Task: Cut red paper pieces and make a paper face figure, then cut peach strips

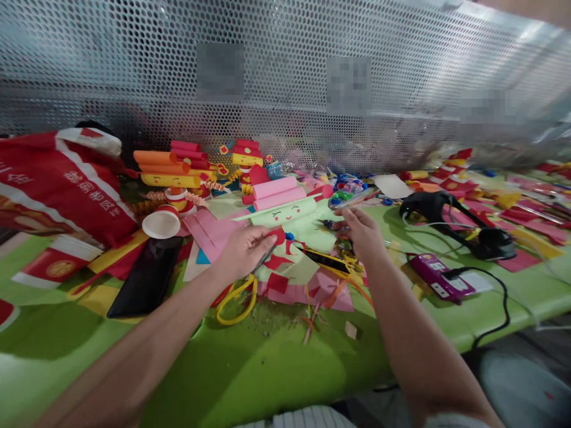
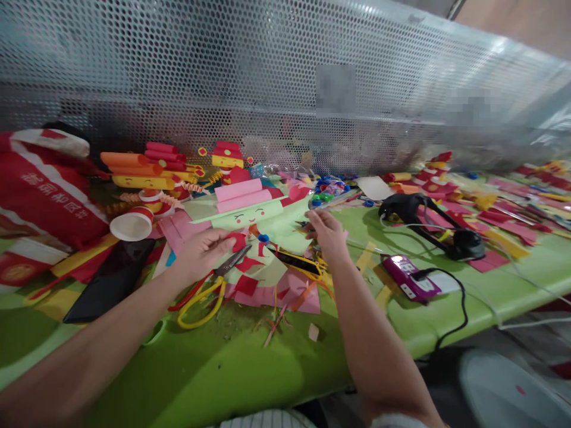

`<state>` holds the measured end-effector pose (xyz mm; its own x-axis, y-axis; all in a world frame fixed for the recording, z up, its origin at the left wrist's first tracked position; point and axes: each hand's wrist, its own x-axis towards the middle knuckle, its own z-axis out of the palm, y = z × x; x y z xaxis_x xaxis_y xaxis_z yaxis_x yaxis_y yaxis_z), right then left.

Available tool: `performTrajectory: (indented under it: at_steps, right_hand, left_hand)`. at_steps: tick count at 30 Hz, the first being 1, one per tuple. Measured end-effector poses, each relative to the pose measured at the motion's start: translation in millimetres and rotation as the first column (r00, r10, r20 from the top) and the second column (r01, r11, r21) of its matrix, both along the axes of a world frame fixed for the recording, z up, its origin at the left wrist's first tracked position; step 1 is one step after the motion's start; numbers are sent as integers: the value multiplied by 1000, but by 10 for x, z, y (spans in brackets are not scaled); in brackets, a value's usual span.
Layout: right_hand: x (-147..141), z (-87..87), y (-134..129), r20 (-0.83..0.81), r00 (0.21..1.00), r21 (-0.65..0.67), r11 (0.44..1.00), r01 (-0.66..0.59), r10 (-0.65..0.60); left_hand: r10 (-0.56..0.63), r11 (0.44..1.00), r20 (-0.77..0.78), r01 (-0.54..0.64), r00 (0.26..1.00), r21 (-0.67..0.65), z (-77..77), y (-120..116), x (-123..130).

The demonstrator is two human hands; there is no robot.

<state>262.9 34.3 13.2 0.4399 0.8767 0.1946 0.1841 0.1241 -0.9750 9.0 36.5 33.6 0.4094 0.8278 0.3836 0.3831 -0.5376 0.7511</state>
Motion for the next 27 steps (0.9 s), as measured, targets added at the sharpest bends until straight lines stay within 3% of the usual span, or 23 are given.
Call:
performTrajectory:
  at_steps: [3, 8, 13, 19, 22, 25, 27]
  right_hand:
    - [-217, -16, -26, -249, 935, 20, 966, -257, 254]
    - [-369, -46, -69, -425, 816, 79, 914, -397, 391]
    - [-414, -39, -72, -518, 795, 155, 949, -275, 315]
    - [-452, -45, -74, -527, 759, 141, 920, -365, 382]
    - [-449, -60, -60, -528, 768, 188, 932, -310, 362]
    - [-427, -71, -34, -541, 783, 237, 949, -207, 306]
    - [-409, -77, -19, -545, 790, 261, 952, -160, 282]
  left_hand:
    - [-74, 994, 5, 74, 997, -83, -16, -34, 14]
    - [-137, 980, 32, 141, 990, -144, -14, -66, 40]
    - [-194, 970, 44, 198, 980, -141, 9, -78, 64]
    - [-202, 961, 81, 214, 976, -177, -5, -79, 62]
    - [-199, 967, 129, 216, 972, -134, -19, -85, 67]
    - [-73, 996, 240, 81, 968, -24, -14, -105, 82]
    - [57, 998, 358, -47, 932, -37, 3, -116, 92]
